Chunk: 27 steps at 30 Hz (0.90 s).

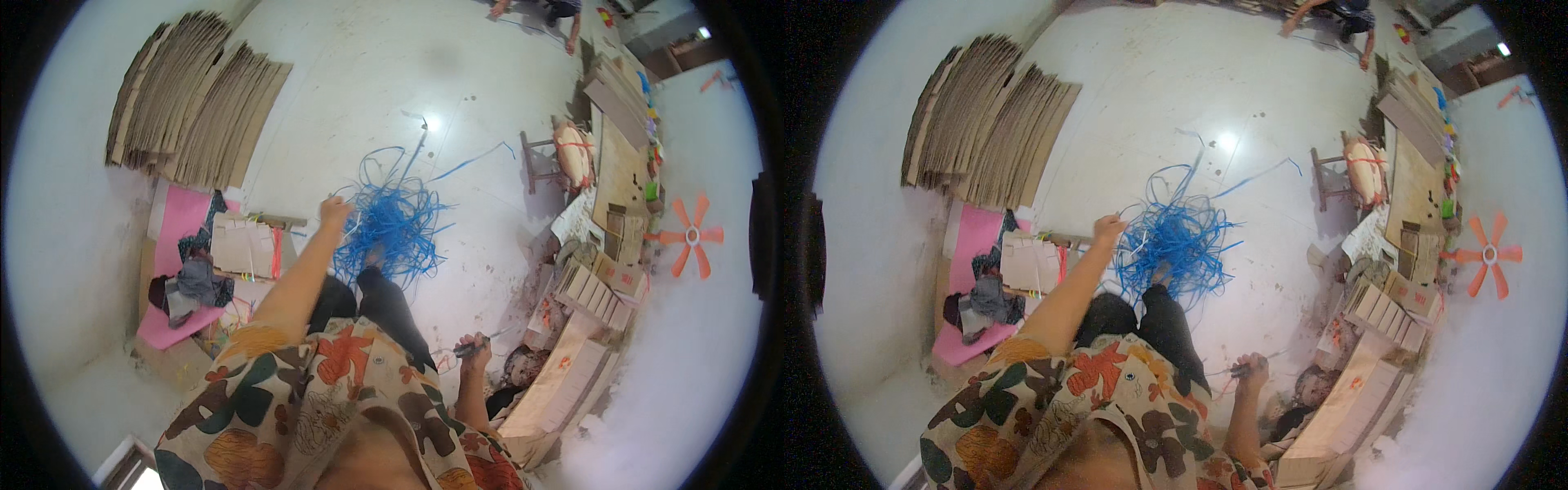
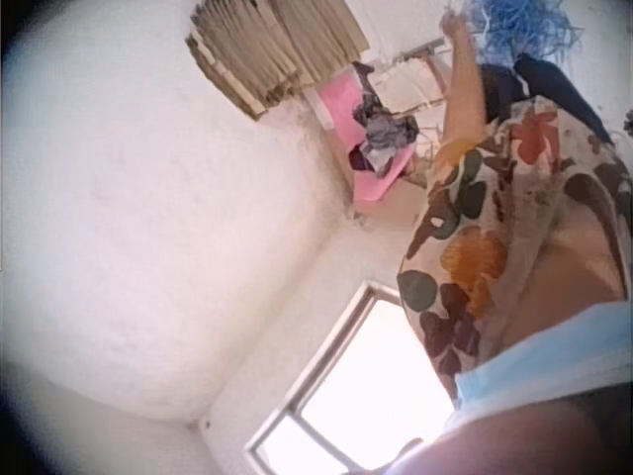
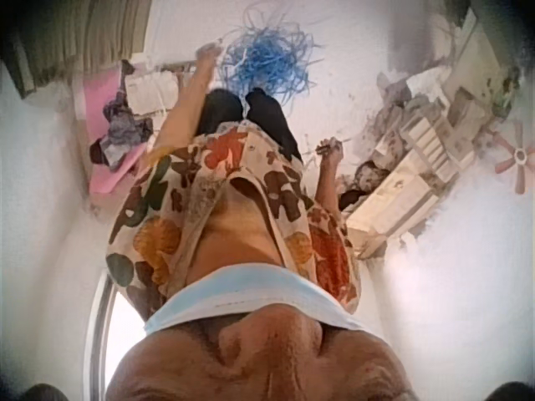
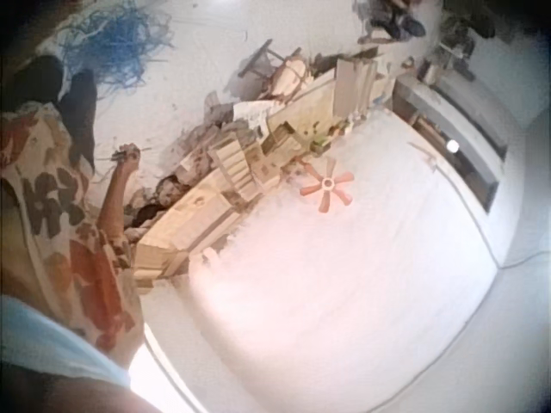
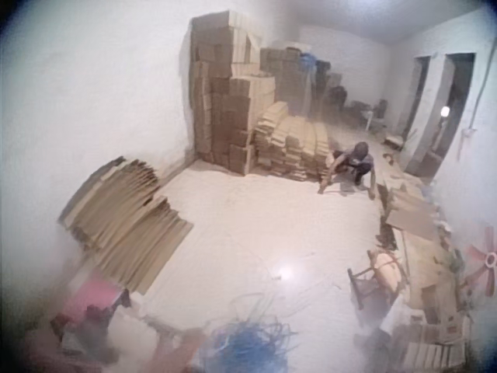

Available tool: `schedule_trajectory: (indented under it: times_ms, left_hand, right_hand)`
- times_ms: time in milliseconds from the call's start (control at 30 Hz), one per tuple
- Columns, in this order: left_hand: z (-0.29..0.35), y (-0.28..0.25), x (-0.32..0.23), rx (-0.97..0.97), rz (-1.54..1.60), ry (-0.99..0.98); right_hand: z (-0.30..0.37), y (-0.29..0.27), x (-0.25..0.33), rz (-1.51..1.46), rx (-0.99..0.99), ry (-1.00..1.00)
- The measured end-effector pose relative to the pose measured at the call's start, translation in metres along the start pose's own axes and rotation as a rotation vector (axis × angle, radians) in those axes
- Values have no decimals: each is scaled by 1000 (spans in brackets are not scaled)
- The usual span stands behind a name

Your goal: The person gathers blue plastic straps, measures and cuts them, then wraps and ties them around stacks of flat cardboard pieces. They repeat this process to create multiple secured bundles.

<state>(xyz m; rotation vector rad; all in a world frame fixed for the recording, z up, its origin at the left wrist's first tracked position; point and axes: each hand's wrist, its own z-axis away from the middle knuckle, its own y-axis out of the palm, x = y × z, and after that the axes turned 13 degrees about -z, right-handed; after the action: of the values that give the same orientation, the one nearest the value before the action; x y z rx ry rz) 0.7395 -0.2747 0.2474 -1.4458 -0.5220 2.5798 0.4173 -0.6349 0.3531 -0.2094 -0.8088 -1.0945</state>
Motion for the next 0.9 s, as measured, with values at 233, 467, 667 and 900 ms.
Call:
schedule_trajectory:
  times_ms: [233, 467, 667, 900]
  left_hand:
    - [77, -236, 107, -80, -133, -248]
    - [95, -246, 48, -5, 126, -523]
    - [-84, -301, 59, 110, -43, -434]
    - [-277, -350, -106, 735, -520, 51]
  right_hand:
    - [-63, 79, 25, 454, 29, 163]
    - [-125, 191, 13, 582, 32, 255]
    - [-86, 323, -45, 860, 75, 263]
    - [-41, 314, -166, 749, -198, 421]
